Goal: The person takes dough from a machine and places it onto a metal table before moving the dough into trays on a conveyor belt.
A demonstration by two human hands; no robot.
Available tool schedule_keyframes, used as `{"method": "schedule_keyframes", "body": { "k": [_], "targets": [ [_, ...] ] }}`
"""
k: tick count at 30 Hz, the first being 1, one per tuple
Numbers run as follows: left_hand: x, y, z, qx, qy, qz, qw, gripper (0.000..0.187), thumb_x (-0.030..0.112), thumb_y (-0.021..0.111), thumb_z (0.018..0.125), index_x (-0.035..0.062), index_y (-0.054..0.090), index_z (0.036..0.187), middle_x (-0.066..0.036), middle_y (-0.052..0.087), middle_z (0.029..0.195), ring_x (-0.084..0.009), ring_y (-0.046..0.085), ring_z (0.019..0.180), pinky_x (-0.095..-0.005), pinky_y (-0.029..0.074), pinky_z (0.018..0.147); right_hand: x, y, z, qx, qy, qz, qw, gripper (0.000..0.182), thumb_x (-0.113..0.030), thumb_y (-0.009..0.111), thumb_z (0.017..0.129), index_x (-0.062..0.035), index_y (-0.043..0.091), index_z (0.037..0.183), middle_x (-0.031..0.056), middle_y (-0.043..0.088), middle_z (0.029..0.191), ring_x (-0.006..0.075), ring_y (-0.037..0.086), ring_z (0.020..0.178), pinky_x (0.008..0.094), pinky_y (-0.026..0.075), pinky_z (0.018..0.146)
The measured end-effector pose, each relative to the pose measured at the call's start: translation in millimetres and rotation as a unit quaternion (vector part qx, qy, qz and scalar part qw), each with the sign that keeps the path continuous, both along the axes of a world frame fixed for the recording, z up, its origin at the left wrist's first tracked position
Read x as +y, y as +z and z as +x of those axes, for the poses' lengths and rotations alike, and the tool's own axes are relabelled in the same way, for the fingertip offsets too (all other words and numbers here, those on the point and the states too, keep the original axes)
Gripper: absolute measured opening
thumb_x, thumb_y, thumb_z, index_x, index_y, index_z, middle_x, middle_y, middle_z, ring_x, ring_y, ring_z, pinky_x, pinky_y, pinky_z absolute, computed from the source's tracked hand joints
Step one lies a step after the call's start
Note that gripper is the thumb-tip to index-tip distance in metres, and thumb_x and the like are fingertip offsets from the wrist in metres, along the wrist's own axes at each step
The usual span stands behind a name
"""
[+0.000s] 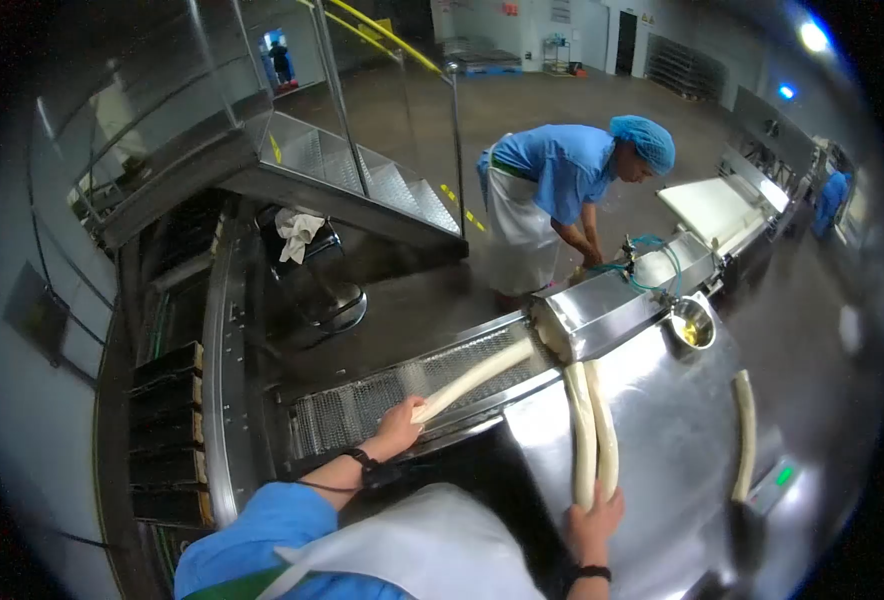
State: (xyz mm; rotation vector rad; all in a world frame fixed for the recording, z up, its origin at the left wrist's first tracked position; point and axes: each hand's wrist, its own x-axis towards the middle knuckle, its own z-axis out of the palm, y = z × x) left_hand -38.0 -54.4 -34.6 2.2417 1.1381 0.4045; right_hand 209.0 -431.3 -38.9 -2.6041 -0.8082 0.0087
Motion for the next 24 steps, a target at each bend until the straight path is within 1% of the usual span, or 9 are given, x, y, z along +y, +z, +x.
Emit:
{"method": "schedule_keyframes", "body": {
  "k": [6,12,17,19,20,21,22,23,24],
  "targets": [
    [3.3,3.2,-45.7,0.0,0.005,0.012,1.0,0.045,0.016,0.072,0.074,0.0082,0.059,0.117,-0.017,0.061,0.111,-0.0363,0.057,0.105,-0.0437,0.045,0.091,-16.1,-11.6,1.2,0.033,0.005,0.014,0.999,0.067,-0.027,0.067,0.062,-0.0167,0.055,0.127,0.0299,0.039,0.135,0.046,0.038,0.123,0.0521,0.031,0.104],
    [5.1,3.6,-78.5,0.025,0.007,0.01,1.0,0.05,0.022,0.074,0.074,0.0071,0.057,0.119,-0.017,0.06,0.112,-0.035,0.055,0.107,-0.0425,0.045,0.09,-35.7,-8.2,-3.2,0.02,0.001,0.015,1.0,0.065,-0.027,0.07,0.067,-0.0177,0.054,0.129,0.026,0.039,0.136,0.0449,0.04,0.122,0.0518,0.033,0.102],
    [8.8,16.7,-92.7,0.064,0.031,0.005,0.997,0.049,0.025,0.074,0.074,0.0077,0.059,0.117,-0.017,0.063,0.108,-0.0359,0.06,0.099,-0.0431,0.047,0.087,-52.8,-22.9,-3.7,-0.003,-0.003,0.108,0.994,0.062,-0.008,0.071,0.068,-0.0159,0.054,0.127,0.0249,0.04,0.136,0.0441,0.043,0.12,0.0516,0.033,0.102],
    [14.3,2.7,-91.9,0.078,0.04,-0.006,0.996,0.049,0.026,0.074,0.074,0.0067,0.059,0.117,-0.017,0.064,0.106,-0.0353,0.062,0.096,-0.0427,0.048,0.085,-50.8,-3.2,-9.2,-0.002,-0.008,0.083,0.997,0.058,-0.006,0.07,0.069,-0.0137,0.055,0.124,0.0244,0.042,0.135,0.0437,0.043,0.119,0.0514,0.035,0.101],
    [21.6,-26.7,-91.9,-0.03,0.083,-0.187,0.978,0.049,0.026,0.073,0.073,0.0053,0.059,0.115,-0.017,0.065,0.104,-0.0337,0.063,0.094,-0.0418,0.049,0.084,-46.5,8.8,-12.0,0.0,-0.008,0.055,0.998,0.054,-0.004,0.068,0.07,-0.0114,0.057,0.122,0.0239,0.043,0.133,0.0433,0.044,0.119,0.0513,0.036,0.1],
    [18.5,-17.9,-84.7,-0.131,0.125,-0.361,0.915,0.049,0.025,0.073,0.073,0.0039,0.059,0.114,-0.018,0.066,0.103,-0.0321,0.064,0.092,-0.0409,0.049,0.083,-38.5,16.5,-15.7,0.005,-0.019,0.054,0.998,0.054,-0.004,0.068,0.07,-0.0114,0.057,0.122,0.0239,0.043,0.133,0.0433,0.044,0.119,0.0513,0.036,0.1],
    [7.2,-11.6,-77.5,-0.084,0.067,-0.349,0.931,0.05,0.024,0.072,0.071,0.0021,0.058,0.114,-0.016,0.066,0.101,-0.0261,0.064,0.092,-0.0388,0.049,0.082,-27.8,23.4,-21.4,-0.059,0.007,0.064,0.996,0.052,-0.004,0.068,0.07,-0.0089,0.057,0.12,0.0232,0.045,0.131,0.0428,0.044,0.119,0.0497,0.037,0.1],
    [-7.4,1.1,-63.1,-0.027,-0.028,-0.233,0.972,0.051,0.025,0.072,0.07,0.0022,0.058,0.114,-0.014,0.067,0.099,-0.0232,0.064,0.089,-0.0376,0.05,0.081,-16.1,31.5,-28.2,-0.122,0.032,0.07,0.99,0.049,-0.004,0.067,0.07,-0.0064,0.058,0.118,0.0225,0.047,0.129,0.0423,0.044,0.119,0.0481,0.038,0.1],
    [-23.1,32.5,-43.7,0.009,-0.093,-0.262,0.961,0.049,0.022,0.072,0.071,0.0021,0.059,0.114,-0.012,0.067,0.098,-0.0206,0.064,0.087,-0.0357,0.05,0.079,1.2,44.6,-32.7,-0.014,0.062,0.128,0.99,0.049,-0.004,0.068,0.07,-0.0051,0.057,0.118,0.0223,0.048,0.127,0.0416,0.045,0.118,0.0463,0.039,0.1]
  ]
}}
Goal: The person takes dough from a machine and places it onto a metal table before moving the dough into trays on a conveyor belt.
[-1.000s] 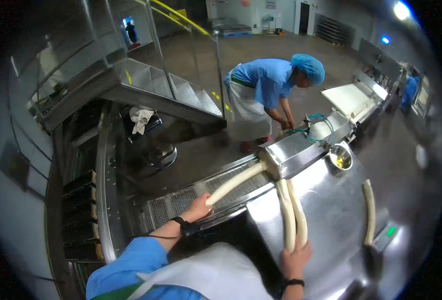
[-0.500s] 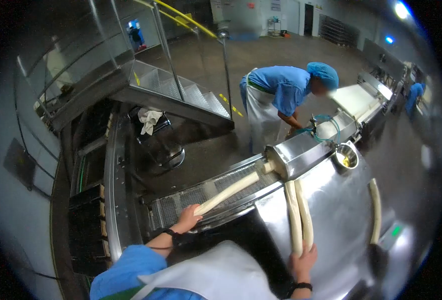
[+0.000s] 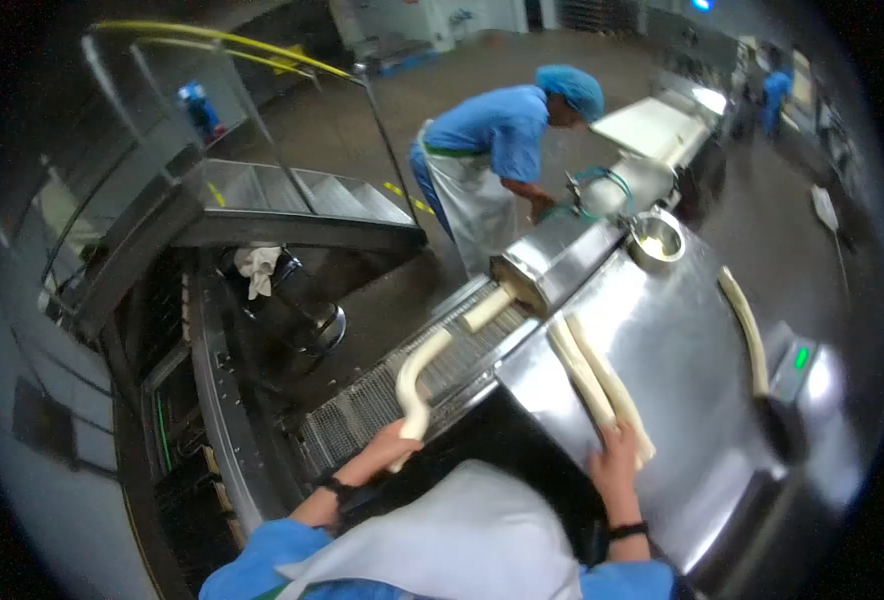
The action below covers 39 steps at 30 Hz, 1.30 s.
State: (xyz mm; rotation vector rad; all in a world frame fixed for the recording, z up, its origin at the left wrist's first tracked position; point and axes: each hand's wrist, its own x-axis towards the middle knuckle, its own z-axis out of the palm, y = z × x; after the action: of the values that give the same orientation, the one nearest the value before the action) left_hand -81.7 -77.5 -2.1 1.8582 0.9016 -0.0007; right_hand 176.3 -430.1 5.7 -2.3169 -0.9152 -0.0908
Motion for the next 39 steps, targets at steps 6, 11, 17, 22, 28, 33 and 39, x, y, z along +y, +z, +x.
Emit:
{"method": "schedule_keyframes", "body": {
  "k": [6,11,17,22,28,33,39],
  "targets": [
    [-56.2,121.6,91.7,-0.129,-0.178,-0.32,0.921,0.036,0.011,0.068,0.08,-0.0041,0.056,0.111,-0.009,0.064,0.086,-0.013,0.061,0.068,-0.0264,0.051,0.062,114.4,52.2,-23.8,0.04,0.158,0.094,0.982,0.047,-0.009,0.073,0.069,-0.0031,0.058,0.112,0.0201,0.055,0.115,0.0376,0.052,0.111,0.0421,0.043,0.094],
    [-42.6,120.3,116.2,-0.298,-0.081,-0.577,0.756,0.062,0.043,0.047,0.096,-0.0034,0.039,0.136,-0.019,0.057,0.123,-0.0199,0.061,0.097,-0.0311,0.05,0.087,114.8,54.2,8.1,0.312,0.105,-0.012,0.944,0.052,-0.022,0.075,0.067,-0.0034,0.057,0.112,0.0226,0.058,0.113,0.0371,0.058,0.102,0.0379,0.048,0.085],
    [-7.0,72.4,74.3,-0.247,0.044,-0.381,0.89,0.052,0.033,0.046,0.098,0.0032,0.038,0.14,-0.014,0.054,0.129,-0.0206,0.058,0.108,-0.0337,0.046,0.093,39.5,28.3,30.3,-0.034,-0.06,-0.211,0.975,0.081,-0.034,0.076,0.067,-0.0065,0.043,0.135,0.0259,0.039,0.14,0.0429,0.039,0.126,0.0561,0.031,0.104],
    [-0.6,49.1,41.4,-0.088,0.157,-0.277,0.944,0.051,0.02,0.057,0.094,0.0022,0.04,0.139,-0.01,0.059,0.122,-0.0149,0.059,0.104,-0.0269,0.047,0.087,28.4,21.0,41.4,0.016,-0.043,-0.282,0.958,0.096,-0.047,0.075,0.068,-0.0153,0.03,0.146,0.0247,0.02,0.151,0.0483,0.026,0.134,0.0626,0.023,0.105],
    [14.6,22.0,55.2,-0.094,0.111,-0.189,0.971,0.049,0.016,0.06,0.09,0.001,0.046,0.135,-0.008,0.061,0.118,-0.0136,0.059,0.102,-0.0262,0.047,0.085,52.7,20.8,75.6,0.1,-0.094,-0.256,0.957,0.096,-0.051,0.073,0.067,-0.0304,0.025,0.148,0.0274,0.02,0.15,0.0482,0.029,0.132,0.0596,0.028,0.103],
    [52.5,-0.5,85.6,-0.108,0.041,0.15,0.982,0.052,0.017,0.064,0.083,-0.0014,0.049,0.13,-0.017,0.06,0.12,-0.0287,0.059,0.107,-0.0363,0.048,0.09,41.3,2.0,78.1,0.069,-0.085,-0.23,0.967,0.101,-0.045,0.075,0.063,-0.0277,0.024,0.149,0.029,0.021,0.149,0.0487,0.029,0.131,0.0582,0.027,0.104],
    [85.9,2.8,79.9,0.073,0.017,0.209,0.975,0.04,0.018,0.061,0.079,0.0069,0.06,0.117,-0.022,0.062,0.111,-0.0386,0.06,0.102,-0.046,0.049,0.087,-31.0,-5.8,34.1,0.032,-0.014,-0.219,0.975,0.104,-0.037,0.071,0.059,-0.0128,0.023,0.148,0.0342,0.021,0.146,0.0508,0.026,0.13,0.0596,0.022,0.106]
  ]
}}
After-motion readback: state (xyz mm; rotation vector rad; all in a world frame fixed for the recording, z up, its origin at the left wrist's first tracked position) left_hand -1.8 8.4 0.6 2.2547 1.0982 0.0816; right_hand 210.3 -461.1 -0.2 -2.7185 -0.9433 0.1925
